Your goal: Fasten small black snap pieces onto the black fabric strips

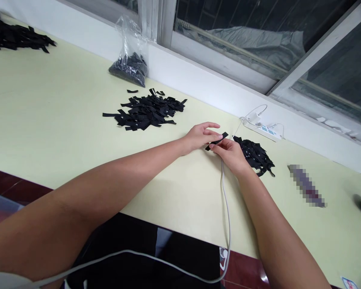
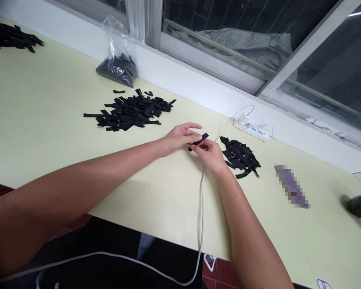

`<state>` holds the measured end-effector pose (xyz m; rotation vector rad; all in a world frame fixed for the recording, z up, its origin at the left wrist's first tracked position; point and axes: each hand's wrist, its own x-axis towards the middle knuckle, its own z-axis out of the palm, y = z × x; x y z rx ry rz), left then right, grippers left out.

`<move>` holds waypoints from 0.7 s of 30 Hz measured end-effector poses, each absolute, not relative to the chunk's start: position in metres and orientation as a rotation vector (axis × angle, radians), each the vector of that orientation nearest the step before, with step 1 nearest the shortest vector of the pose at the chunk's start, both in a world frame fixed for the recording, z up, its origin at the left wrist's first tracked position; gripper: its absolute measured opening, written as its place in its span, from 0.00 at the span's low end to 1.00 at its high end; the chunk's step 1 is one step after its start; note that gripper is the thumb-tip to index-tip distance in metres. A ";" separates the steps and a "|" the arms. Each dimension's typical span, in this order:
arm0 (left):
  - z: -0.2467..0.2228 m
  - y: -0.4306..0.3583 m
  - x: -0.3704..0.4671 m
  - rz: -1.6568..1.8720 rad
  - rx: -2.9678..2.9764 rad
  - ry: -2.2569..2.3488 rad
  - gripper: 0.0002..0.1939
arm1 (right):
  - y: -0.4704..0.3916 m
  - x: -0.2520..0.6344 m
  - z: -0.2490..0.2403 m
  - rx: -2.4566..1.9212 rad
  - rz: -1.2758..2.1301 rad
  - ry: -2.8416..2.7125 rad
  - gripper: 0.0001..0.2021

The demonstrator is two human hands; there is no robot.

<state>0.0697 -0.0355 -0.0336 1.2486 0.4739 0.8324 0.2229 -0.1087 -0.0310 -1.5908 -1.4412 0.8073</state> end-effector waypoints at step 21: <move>-0.039 -0.028 0.073 0.892 1.214 0.615 0.16 | -0.103 0.223 -0.034 -1.333 0.824 -1.088 0.13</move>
